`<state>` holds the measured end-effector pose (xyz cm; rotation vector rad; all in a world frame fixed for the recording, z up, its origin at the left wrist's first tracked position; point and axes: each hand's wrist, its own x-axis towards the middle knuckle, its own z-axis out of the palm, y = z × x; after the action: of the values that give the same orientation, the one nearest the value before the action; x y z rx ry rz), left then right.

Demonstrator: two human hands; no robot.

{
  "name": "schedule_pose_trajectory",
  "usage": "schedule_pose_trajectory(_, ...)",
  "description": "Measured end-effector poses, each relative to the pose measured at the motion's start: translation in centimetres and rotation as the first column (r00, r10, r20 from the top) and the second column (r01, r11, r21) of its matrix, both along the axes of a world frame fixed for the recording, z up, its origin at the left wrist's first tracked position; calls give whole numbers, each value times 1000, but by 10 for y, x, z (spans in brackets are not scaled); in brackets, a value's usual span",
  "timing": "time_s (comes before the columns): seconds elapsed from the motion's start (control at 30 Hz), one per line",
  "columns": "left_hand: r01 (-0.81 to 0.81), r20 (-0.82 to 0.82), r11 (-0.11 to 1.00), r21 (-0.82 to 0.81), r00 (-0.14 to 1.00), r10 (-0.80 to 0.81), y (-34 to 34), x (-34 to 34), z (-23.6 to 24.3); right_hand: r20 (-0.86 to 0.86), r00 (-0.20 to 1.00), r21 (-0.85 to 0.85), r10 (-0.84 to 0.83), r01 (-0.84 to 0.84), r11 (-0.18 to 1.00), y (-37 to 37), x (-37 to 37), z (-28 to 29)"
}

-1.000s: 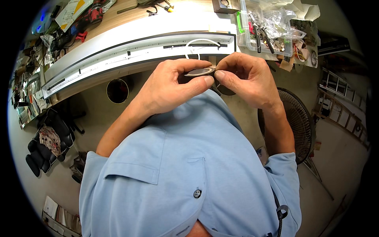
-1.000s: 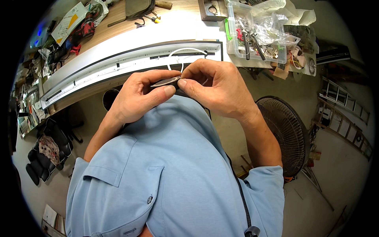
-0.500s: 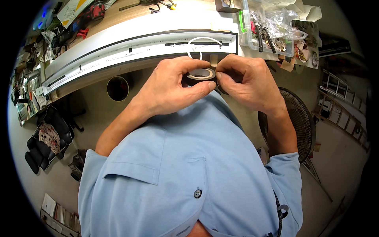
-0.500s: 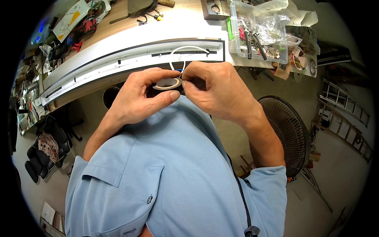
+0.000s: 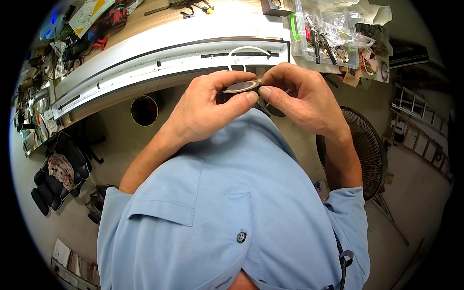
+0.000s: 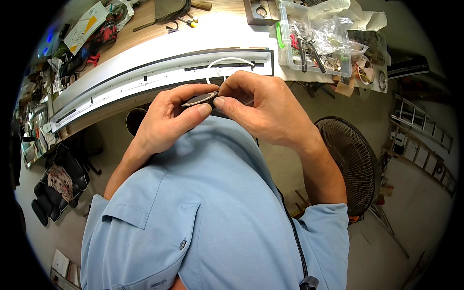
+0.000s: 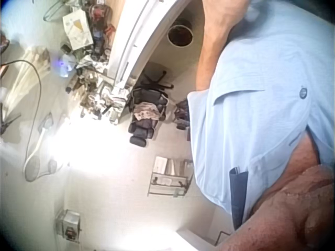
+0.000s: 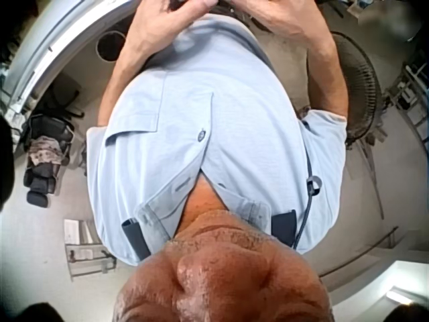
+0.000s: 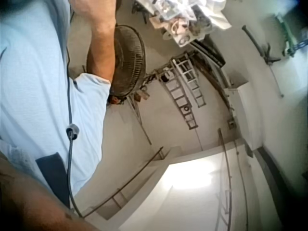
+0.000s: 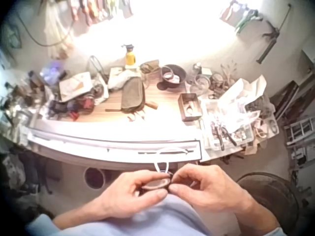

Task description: The person strips the insulation from a white wire using red-handled scissors and then uses pliers to crimp a metal connector onto the exposed end. They subsequently wrap the connection with black electrical tape to secure it.

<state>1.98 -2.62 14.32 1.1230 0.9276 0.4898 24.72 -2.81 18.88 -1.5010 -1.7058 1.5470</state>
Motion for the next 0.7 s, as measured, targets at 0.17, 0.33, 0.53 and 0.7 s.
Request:
schedule_pose_trajectory(0.17, 41, -86, 970, 240, 996, -21, -1, 0, -2, 131, 991, 57, 9, -17, 998, 1, -1, 5)
schedule_pose_trajectory(0.33, 70, -162, 966, 249, 986, -29, -1, 2, 2, 244, 968, 179, 61, -107, 978, 0, -4, 4)
schedule_pose_trajectory(0.53, 134, -200, 946, 296, 977, -75, 2, -1, 0, 217, 969, 258, 120, -175, 950, 2, -7, -1)
schedule_pose_trajectory(0.7, 189, -152, 914, 359, 978, -143, 10, -6, -4, 107, 987, 237, 121, -144, 961, -2, -4, -7)
